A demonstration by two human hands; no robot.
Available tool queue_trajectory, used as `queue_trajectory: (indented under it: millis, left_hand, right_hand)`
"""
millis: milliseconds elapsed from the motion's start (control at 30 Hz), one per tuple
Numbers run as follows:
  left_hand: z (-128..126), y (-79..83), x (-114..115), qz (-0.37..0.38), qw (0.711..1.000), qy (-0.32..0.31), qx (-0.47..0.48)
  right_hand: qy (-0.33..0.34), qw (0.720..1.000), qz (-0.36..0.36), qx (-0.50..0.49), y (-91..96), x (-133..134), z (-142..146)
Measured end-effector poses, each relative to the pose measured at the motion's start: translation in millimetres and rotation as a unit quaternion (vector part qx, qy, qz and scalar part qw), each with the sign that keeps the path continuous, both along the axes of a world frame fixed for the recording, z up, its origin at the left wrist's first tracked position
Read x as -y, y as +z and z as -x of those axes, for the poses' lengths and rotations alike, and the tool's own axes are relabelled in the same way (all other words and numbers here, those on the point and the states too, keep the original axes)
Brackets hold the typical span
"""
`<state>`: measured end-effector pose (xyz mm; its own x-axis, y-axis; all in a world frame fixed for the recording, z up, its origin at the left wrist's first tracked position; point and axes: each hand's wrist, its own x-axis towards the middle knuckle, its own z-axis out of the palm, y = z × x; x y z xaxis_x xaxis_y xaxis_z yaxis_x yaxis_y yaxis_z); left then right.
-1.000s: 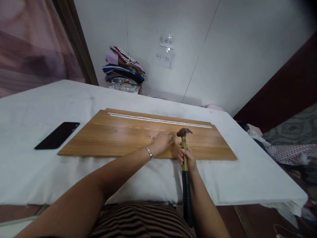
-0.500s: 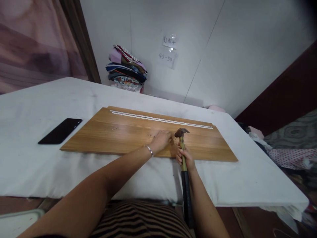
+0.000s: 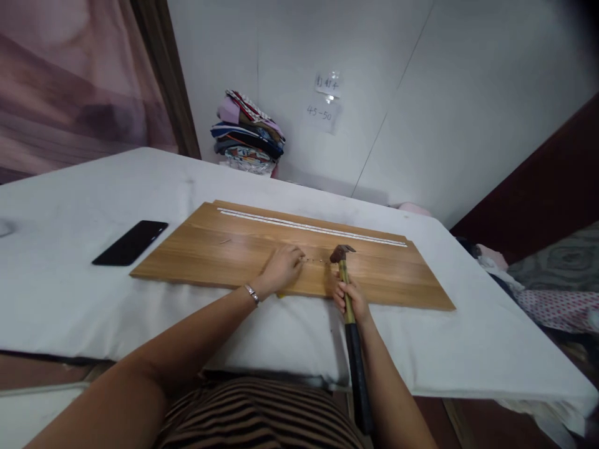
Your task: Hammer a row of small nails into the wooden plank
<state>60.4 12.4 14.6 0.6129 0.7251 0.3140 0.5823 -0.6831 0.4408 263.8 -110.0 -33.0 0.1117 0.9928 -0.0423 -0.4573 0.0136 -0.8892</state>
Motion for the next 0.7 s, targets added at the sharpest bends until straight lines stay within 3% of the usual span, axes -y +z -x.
queue_trajectory:
  millis: [233, 467, 700]
  left_hand:
    - [67, 1.9, -25, -0.026, 0.996, 0.088, -0.003]
    - [137, 11.4, -48, 0.002, 0.958, 0.273, -0.092]
    - [150, 12.6, -70, 0.027, 0.948, 0.258, -0.184]
  right_hand:
    - [0.025, 1.0, 0.019, 0.0, -20.4, 2, -16]
    - [0.004, 1.0, 0.014, -0.004, -6.3, 8, -3]
    - [-0.012, 1.0, 0.02, -0.007, 6.2, 7, 1]
